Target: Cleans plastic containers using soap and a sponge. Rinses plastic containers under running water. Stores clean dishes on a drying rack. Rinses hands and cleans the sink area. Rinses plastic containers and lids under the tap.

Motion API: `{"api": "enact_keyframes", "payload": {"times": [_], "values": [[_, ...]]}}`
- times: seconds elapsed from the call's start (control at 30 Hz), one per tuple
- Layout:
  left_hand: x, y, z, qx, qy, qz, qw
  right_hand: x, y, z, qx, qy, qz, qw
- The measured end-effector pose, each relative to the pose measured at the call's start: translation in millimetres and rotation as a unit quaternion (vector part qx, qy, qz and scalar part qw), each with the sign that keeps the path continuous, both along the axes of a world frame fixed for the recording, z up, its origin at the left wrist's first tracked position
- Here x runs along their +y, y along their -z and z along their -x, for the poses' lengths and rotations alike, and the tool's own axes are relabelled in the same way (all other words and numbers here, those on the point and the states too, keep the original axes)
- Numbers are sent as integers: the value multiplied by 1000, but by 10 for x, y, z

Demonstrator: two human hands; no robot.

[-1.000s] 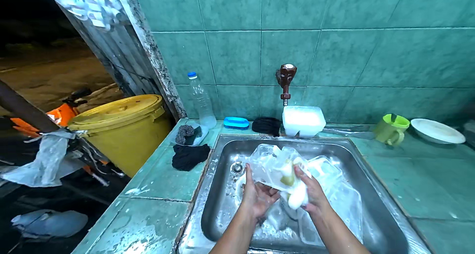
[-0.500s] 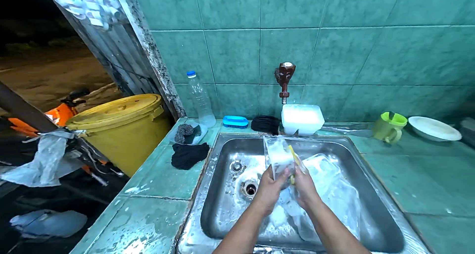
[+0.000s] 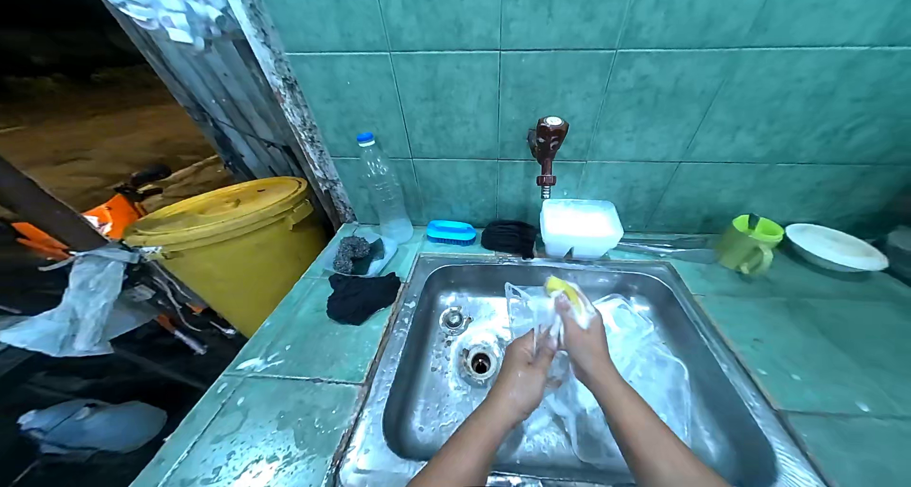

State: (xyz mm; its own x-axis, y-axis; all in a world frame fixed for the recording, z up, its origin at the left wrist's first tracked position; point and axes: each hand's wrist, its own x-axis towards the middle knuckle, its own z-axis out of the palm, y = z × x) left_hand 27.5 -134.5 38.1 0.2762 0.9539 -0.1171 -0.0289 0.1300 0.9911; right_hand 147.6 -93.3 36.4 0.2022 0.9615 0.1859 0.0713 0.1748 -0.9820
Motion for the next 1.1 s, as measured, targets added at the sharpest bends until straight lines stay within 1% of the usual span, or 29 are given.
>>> {"api": "enact_keyframes", "payload": {"times": [0.07, 0.17, 0.23, 0.27, 0.3, 0.37, 0.43, 0.5, 0.6, 0.67, 0.73, 0.8, 0.83, 0.87, 0.93, 0.97, 1.03, 1.1], "values": [[-47, -31, 11, 26, 37, -6, 999, 84, -96, -94, 62, -24, 72, 995], [-84, -65, 55, 59, 103, -29, 992, 177, -62, -239, 160, -75, 162, 971], [-80, -75, 99, 65, 145, -37, 987, 207, 25, -312, 186, -70, 214, 956], [-66, -57, 122, 51, 150, -35, 987, 222, 93, -352, 191, -65, 228, 952], [-47, -43, 147, 24, 140, -25, 990, 233, 149, -383, 193, -59, 234, 951], [-5, -47, 189, -57, 79, 17, 995, 210, 191, -413, 192, -46, 254, 947], [83, -64, 219, -119, 11, 46, 992, 165, 236, -421, 235, -59, 270, 932], [218, -54, 238, -123, -54, 49, 990, 133, 273, -431, 291, -90, 262, 916], [461, 82, 356, -94, -143, 24, 985, 86, 103, -347, 309, -49, 204, 928], [529, 138, 404, -67, -164, 16, 984, 47, -67, -292, 293, -33, 163, 941], [512, 184, 418, -56, -147, -12, 987, -1, -169, -229, 268, -25, 117, 956], [461, 237, 400, -50, -133, -56, 988, -67, -214, -185, 211, -44, 87, 973], [432, 235, 388, -43, -121, -72, 989, -114, -246, -167, 176, -74, 89, 978], [400, 216, 374, -44, -111, -69, 991, -168, -296, -143, 148, -113, 102, 977], [310, 143, 333, -64, -115, -2, 991, -262, -381, -97, 105, -182, 145, 967], [281, 109, 309, -74, -119, 37, 989, -263, -388, -78, 94, -184, 155, 966], [228, 71, 274, -79, -108, 86, 987, -197, -370, -93, 42, -121, 153, 980], [160, 56, 243, -81, -81, 103, 988, -99, -303, -109, -43, -39, 113, 992]]}}
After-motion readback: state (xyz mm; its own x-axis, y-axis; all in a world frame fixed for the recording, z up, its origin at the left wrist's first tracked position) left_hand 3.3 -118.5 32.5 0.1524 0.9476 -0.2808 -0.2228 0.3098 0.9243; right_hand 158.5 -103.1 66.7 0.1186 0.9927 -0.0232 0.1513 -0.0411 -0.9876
